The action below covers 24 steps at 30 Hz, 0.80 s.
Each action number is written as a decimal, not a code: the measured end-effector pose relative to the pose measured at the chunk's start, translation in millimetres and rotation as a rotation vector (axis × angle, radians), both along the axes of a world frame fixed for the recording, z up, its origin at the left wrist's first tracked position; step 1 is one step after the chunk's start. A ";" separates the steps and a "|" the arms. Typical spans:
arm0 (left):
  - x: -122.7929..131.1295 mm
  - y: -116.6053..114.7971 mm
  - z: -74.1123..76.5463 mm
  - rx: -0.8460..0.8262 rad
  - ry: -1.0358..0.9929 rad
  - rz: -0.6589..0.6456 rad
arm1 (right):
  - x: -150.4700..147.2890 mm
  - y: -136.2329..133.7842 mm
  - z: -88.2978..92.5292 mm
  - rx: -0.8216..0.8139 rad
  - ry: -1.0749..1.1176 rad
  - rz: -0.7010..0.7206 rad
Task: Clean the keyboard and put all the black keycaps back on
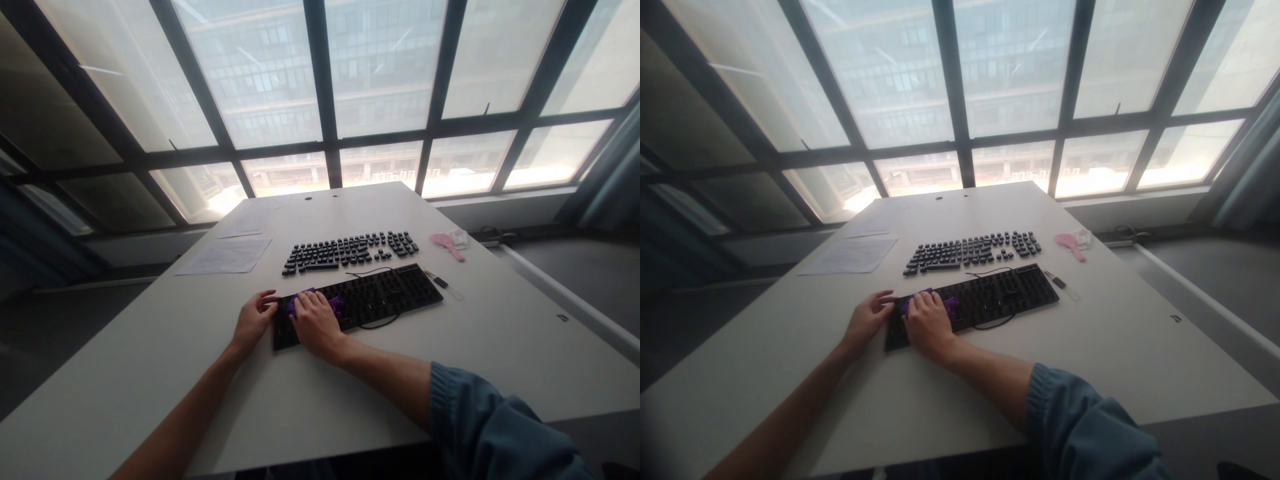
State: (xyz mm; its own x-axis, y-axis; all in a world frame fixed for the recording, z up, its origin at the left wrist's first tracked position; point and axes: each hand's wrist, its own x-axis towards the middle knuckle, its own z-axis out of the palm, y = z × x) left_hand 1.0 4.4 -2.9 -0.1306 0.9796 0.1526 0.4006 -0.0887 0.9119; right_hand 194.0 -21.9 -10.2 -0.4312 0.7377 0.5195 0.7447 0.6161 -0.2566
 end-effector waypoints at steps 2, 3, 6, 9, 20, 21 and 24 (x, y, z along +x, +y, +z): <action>1.1 -0.6 1.2 -0.011 -0.002 -0.001 | -0.7 2.7 -2.6 -0.013 0.039 -0.097; 1.5 -0.9 1.5 -0.014 -0.006 -0.001 | -0.6 3.9 -3.5 -0.019 0.055 -0.137; 1.0 -0.7 0.6 -0.012 -0.016 0.000 | 1.0 5.8 -4.0 -0.046 0.049 -0.130; -1.9 1.0 -3.3 -0.004 -0.014 -0.005 | 4.2 4.5 -0.8 -0.045 0.002 0.016; -2.7 2.6 -3.2 0.008 -0.006 -0.002 | 2.0 0.3 -0.7 0.036 -0.034 0.152; -1.8 1.8 -2.2 0.005 -0.005 -0.002 | 1.4 1.4 -1.7 0.020 -0.011 0.097; -0.2 -0.2 -0.1 -0.008 -0.003 -0.001 | 1.7 5.4 -3.3 -0.014 0.068 -0.078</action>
State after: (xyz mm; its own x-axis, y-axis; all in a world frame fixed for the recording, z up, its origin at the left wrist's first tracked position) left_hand 0.9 4.2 -3.0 -0.1305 0.9809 0.1445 0.3979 -0.0817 0.9138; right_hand 195.7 -16.5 -13.5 -0.3365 0.7747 0.5354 0.7705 0.5533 -0.3164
